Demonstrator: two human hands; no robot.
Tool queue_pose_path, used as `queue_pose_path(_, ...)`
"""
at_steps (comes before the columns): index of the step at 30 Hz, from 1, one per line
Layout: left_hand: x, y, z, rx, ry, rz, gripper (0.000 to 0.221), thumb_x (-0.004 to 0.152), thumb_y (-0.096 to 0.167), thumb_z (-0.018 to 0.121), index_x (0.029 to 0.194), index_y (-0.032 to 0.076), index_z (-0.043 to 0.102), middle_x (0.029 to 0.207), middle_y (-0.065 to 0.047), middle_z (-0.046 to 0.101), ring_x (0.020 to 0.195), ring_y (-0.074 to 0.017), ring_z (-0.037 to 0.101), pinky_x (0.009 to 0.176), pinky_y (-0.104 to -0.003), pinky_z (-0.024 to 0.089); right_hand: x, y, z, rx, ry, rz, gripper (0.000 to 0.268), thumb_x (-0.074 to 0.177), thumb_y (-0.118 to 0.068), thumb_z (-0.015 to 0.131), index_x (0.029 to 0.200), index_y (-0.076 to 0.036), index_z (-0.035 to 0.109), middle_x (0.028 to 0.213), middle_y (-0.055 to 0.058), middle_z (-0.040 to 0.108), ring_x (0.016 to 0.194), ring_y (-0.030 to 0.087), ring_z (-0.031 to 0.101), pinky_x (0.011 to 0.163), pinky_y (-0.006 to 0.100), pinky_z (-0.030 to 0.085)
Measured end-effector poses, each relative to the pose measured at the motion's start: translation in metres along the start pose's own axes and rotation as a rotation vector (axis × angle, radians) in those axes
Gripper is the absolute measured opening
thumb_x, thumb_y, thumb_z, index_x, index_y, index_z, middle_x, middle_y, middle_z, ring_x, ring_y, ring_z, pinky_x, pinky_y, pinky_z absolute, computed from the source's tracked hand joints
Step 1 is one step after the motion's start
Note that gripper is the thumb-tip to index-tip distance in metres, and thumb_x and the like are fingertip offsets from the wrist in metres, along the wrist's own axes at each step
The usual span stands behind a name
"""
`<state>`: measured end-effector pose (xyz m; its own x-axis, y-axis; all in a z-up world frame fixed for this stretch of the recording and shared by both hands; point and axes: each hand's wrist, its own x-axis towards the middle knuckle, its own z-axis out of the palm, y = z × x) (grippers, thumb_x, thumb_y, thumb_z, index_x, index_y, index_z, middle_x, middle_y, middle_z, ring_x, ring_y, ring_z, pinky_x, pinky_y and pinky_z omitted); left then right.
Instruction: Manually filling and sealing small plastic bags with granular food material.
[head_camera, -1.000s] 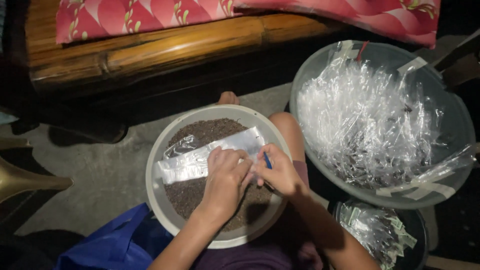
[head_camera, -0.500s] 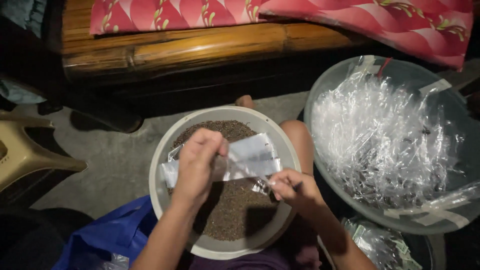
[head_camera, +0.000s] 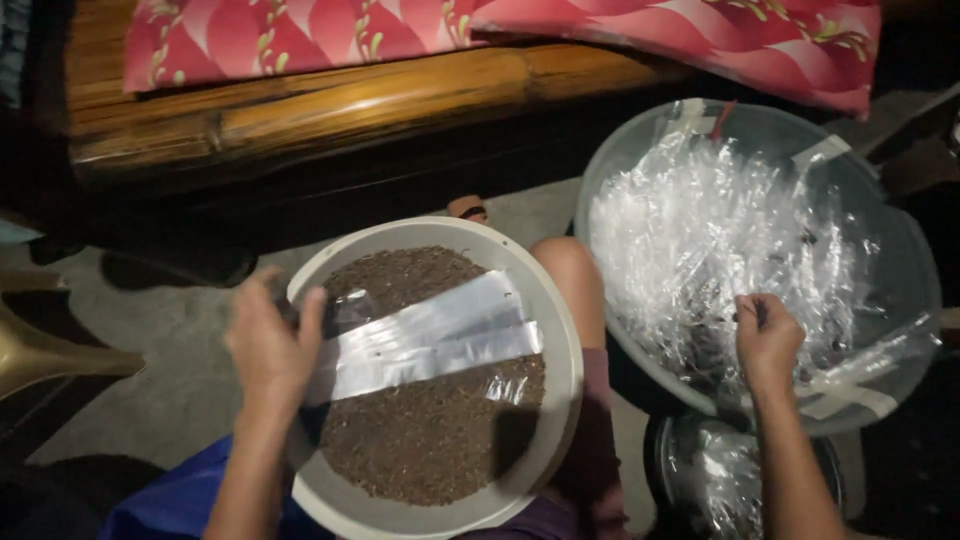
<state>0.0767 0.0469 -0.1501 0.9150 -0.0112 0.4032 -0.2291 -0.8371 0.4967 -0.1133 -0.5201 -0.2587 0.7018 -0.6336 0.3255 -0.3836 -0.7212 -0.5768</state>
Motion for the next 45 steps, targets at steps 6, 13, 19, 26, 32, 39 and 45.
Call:
queue_pose_path(6, -0.003, -0.001, 0.008, -0.049, -0.121, -0.09, 0.043, 0.099, 0.034, 0.072, 0.134, 0.012, 0.061, 0.119, -0.019, 0.073, 0.108, -0.0427, 0.069, 0.087, -0.056, 0.053, 0.002, 0.092, 0.035, -0.376, -0.232, 0.172, 0.031, 0.101, -0.037, 0.07, 0.121, -0.014, 0.078, 0.098, 0.019, 0.077, 0.097, 0.045, 0.073, 0.084, 0.054, 0.057)
queue_pose_path(13, -0.004, 0.0, 0.015, -0.066, -0.102, -0.046, 0.04, 0.096, 0.033, 0.073, 0.131, 0.018, 0.062, 0.121, -0.012, 0.073, 0.112, -0.0372, 0.069, 0.091, -0.052, 0.053, -0.025, -0.062, 0.024, 0.078, -0.178, 0.048, 0.036, 0.111, -0.026, 0.061, 0.126, 0.006, 0.069, 0.104, 0.034, 0.07, 0.101, 0.054, 0.066, 0.087, 0.057, 0.052)
queue_pose_path(19, -0.013, 0.024, 0.033, -0.078, 0.117, 0.259, 0.02, 0.089, 0.026, 0.078, 0.109, 0.025, 0.073, 0.115, -0.003, 0.065, 0.101, -0.0314, 0.065, 0.085, -0.045, 0.047, -0.039, -0.095, 0.028, 0.729, -0.154, 0.177, 0.047, 0.12, -0.037, 0.038, 0.11, -0.003, 0.068, 0.079, 0.007, 0.057, 0.054, 0.015, 0.051, 0.048, 0.026, 0.039)
queue_pose_path(26, -0.077, 0.116, 0.123, -0.377, 0.055, 0.779, 0.012, 0.087, 0.018, 0.065, 0.096, 0.024, 0.072, 0.093, -0.002, 0.066, 0.088, -0.0276, 0.064, 0.079, -0.044, 0.05, -0.059, -0.12, -0.004, 0.864, -0.097, 0.177, 0.055, 0.12, -0.04, 0.033, 0.111, 0.003, 0.066, 0.076, 0.009, 0.052, 0.053, 0.014, 0.049, 0.052, 0.026, 0.042)
queue_pose_path(32, -0.084, 0.15, 0.128, -0.197, -0.167, 0.967, 0.01, 0.079, 0.012, 0.071, 0.088, 0.014, 0.066, 0.081, -0.009, 0.058, 0.072, -0.0301, 0.055, 0.072, -0.044, 0.04, -0.079, -0.098, -0.012, 0.881, -0.046, 0.124, 0.061, 0.123, -0.039, 0.032, 0.108, 0.009, 0.067, 0.076, 0.012, 0.047, 0.071, 0.023, 0.059, 0.075, 0.033, 0.053)
queue_pose_path(39, -0.062, 0.136, 0.097, -0.496, -0.561, 0.41, 0.012, 0.085, 0.016, 0.076, 0.097, 0.014, 0.075, 0.083, -0.008, 0.072, 0.081, -0.0322, 0.072, 0.074, -0.039, 0.056, -0.102, -0.144, -0.017, 0.873, -0.12, 0.102, 0.021, 0.111, -0.017, 0.058, 0.106, 0.002, 0.066, 0.069, 0.009, 0.059, 0.062, 0.013, 0.058, 0.06, 0.024, 0.05)
queue_pose_path(45, -0.059, 0.133, 0.074, -0.589, -0.582, 0.336, 0.008, 0.087, 0.012, 0.075, 0.095, 0.013, 0.077, 0.081, -0.012, 0.075, 0.081, -0.0359, 0.074, 0.072, -0.04, 0.059, -0.114, -0.173, -0.003, 0.848, -0.225, 0.021, 0.019, 0.105, -0.015, 0.061, 0.106, 0.001, 0.071, 0.072, 0.012, 0.069, 0.059, 0.014, 0.063, 0.055, 0.024, 0.052)
